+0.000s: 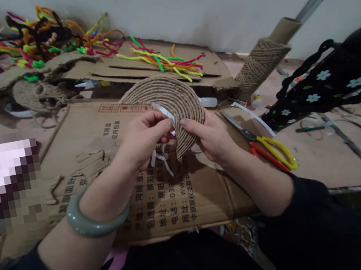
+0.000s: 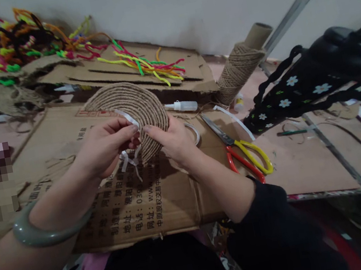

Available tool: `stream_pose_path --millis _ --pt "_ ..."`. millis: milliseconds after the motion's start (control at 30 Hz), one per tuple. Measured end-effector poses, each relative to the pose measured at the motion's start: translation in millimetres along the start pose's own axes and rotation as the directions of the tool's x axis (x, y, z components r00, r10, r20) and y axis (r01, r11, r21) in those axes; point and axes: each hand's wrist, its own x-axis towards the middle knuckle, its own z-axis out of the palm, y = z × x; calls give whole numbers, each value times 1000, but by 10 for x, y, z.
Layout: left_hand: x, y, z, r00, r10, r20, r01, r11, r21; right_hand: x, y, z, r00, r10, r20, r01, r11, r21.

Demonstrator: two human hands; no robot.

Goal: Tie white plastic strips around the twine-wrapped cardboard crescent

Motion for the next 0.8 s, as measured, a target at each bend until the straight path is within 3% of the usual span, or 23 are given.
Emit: stream_pose_path --millis 167,333,600,800 --pt "-9 29 6 998 -61 7 61 997 -56 6 -3 -18 1000 7 4 -7 1000 -15" --pt "-7 22 15 994 -105 -22 105 994 -8 -9 -24 -3 998 19 52 -17 999 -40" --pt "6 -14 3 1000 -10 -26 9 999 -45 12 -7 -7 999 -2 43 5 998 -56" --pt "16 -15 -2 997 34 -65 -38 997 -74 -8 -41 38 997 21 79 -24 999 43"
